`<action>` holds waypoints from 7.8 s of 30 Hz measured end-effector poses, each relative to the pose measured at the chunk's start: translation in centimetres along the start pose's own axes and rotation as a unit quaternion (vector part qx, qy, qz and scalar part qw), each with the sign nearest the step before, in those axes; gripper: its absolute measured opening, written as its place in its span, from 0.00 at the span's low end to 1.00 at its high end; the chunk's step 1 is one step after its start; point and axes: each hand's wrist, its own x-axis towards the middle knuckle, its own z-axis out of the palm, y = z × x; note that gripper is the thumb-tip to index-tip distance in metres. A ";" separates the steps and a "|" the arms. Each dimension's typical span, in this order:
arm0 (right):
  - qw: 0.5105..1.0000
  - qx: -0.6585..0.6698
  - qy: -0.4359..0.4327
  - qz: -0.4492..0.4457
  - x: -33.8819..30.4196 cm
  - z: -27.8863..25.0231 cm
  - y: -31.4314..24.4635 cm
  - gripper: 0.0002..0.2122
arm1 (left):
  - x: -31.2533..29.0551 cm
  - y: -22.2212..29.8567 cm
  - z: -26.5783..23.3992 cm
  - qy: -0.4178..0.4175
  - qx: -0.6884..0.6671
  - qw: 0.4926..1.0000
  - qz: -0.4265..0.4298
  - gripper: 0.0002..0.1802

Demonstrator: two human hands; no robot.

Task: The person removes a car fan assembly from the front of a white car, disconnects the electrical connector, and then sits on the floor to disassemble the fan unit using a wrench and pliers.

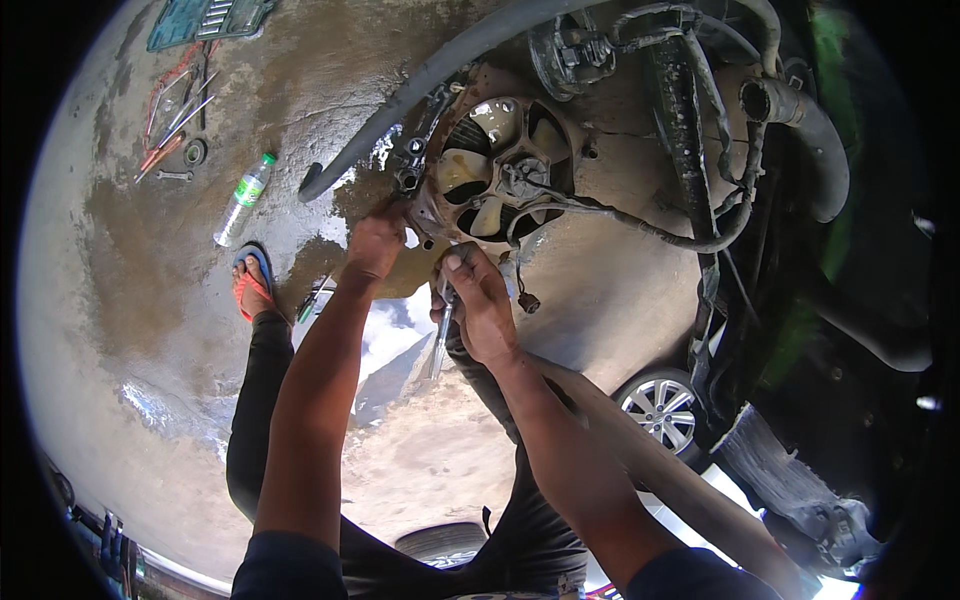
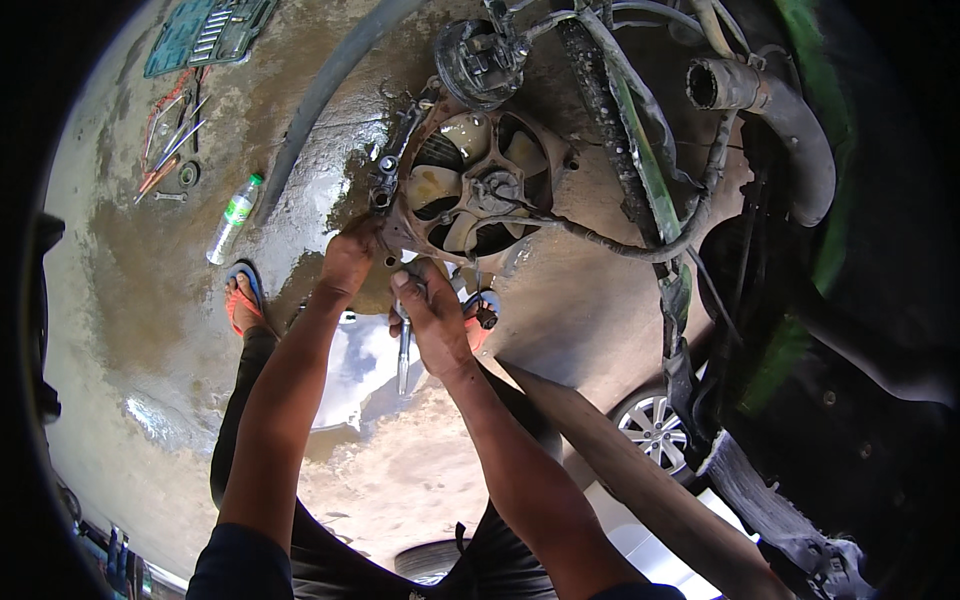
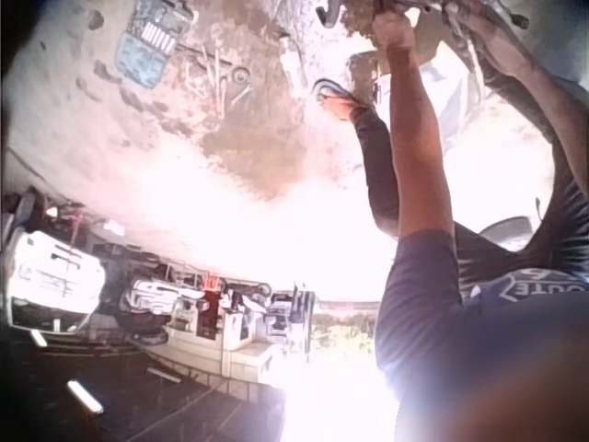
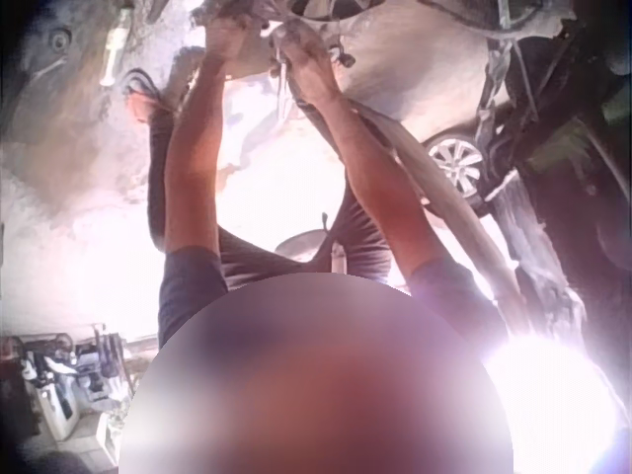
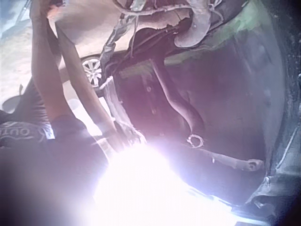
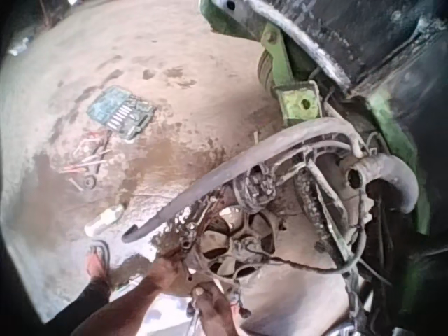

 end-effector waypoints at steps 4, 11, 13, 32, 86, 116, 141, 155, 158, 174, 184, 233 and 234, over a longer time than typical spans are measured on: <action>0.963 -0.115 0.158 0.186 2.6 -1.9 5.6 0.16 | 0.1 -0.6 0.1 -0.020 0.027 0.999 0.033 0.19; 0.937 -0.252 0.162 0.181 4.9 -7.4 20.0 0.18 | -0.4 -0.6 1.0 -0.051 0.189 0.971 0.140 0.14; 0.880 -0.432 0.188 0.065 4.3 -7.1 19.7 0.22 | -0.3 -0.5 1.0 -0.080 0.197 0.969 0.125 0.15; 0.664 -0.723 0.096 -0.168 3.9 -1.0 2.1 0.18 | 1.1 -1.4 -0.7 -0.048 0.138 0.970 0.192 0.13; 0.660 -0.634 -0.130 -0.381 7.0 -3.4 0.2 0.13 | -1.2 -2.1 3.3 0.120 0.172 0.977 0.050 0.12; 0.620 -0.625 -0.173 -0.441 2.7 -4.5 -2.3 0.09 | -4.7 0.0 4.2 0.138 0.030 0.980 0.139 0.15; 0.559 -0.677 -0.181 -0.444 3.0 -7.3 -2.9 0.09 | -6.1 0.5 6.1 0.130 0.056 0.980 0.143 0.16; 0.606 -0.723 -0.117 -0.311 3.0 -6.4 -3.6 0.08 | -6.4 1.1 6.1 0.080 0.006 0.995 0.067 0.18; 0.595 -0.747 -0.103 -0.280 3.3 -6.3 -3.7 0.08 | -6.3 1.0 6.0 0.058 -0.009 0.997 0.052 0.19; 0.618 -0.575 -0.128 -0.521 1.7 -6.3 -6.8 0.06 | -5.2 2.0 3.8 -0.011 0.031 0.992 0.119 0.11; 0.636 -0.565 -0.073 -0.521 2.7 -6.4 -6.4 0.07 | -5.0 5.3 2.4 -0.069 0.106 0.983 0.133 0.12; 0.809 -0.554 0.178 0.078 10.0 -11.5 36.8 0.40 | -7.8 -10.7 -0.9 0.136 -0.324 0.859 -0.372 0.34; 0.803 -0.574 0.153 0.045 10.3 -11.8 37.9 0.38 | -7.8 -10.5 -0.7 0.132 -0.340 0.860 -0.358 0.34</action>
